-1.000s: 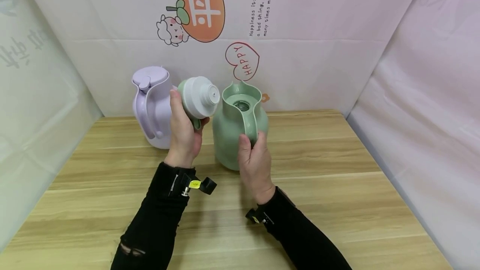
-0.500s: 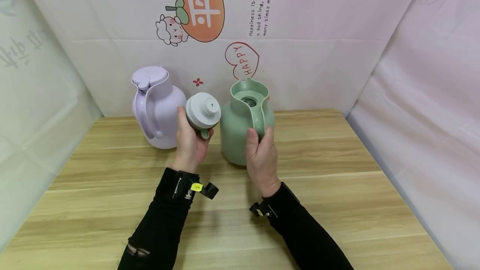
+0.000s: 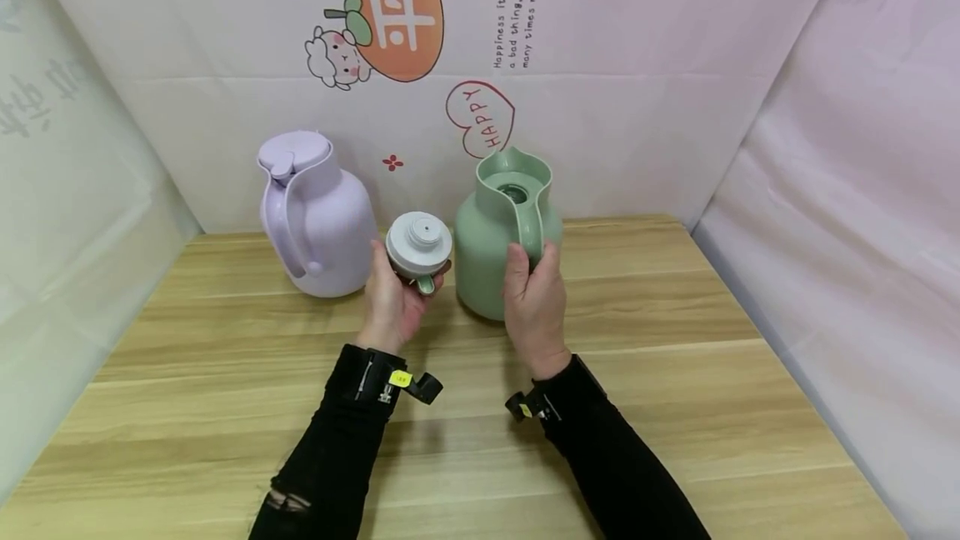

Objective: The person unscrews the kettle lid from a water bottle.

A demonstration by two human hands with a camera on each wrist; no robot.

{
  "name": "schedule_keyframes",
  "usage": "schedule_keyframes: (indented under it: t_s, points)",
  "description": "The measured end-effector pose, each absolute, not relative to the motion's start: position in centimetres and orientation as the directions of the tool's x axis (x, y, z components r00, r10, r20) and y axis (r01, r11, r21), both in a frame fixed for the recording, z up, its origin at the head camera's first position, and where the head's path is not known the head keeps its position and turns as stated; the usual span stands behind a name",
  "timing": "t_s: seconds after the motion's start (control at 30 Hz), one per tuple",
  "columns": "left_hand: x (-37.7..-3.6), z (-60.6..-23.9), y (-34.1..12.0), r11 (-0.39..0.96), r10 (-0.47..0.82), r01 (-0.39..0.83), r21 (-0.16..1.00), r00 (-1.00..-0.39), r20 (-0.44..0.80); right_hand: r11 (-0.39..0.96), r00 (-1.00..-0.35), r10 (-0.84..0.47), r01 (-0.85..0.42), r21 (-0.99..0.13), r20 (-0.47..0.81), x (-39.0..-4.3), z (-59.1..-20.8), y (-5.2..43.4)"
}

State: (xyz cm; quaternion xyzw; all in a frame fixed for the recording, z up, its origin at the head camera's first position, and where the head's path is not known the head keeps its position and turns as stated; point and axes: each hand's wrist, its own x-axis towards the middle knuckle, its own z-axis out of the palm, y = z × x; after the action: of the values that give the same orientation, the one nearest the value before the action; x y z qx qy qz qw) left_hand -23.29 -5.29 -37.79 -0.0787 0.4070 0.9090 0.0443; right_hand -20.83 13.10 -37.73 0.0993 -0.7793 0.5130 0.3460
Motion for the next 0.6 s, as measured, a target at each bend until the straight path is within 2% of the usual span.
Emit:
schedule_keyframes:
  t_s: [0.6]
  points:
    - [-24.2,-41.6,-4.4,-0.68,0.091,-0.259,0.686,-0.958,-0.272,0.43,-0.757,0.198,-0.503,-0.749,0.622,-21.9,-37.7,14.3]
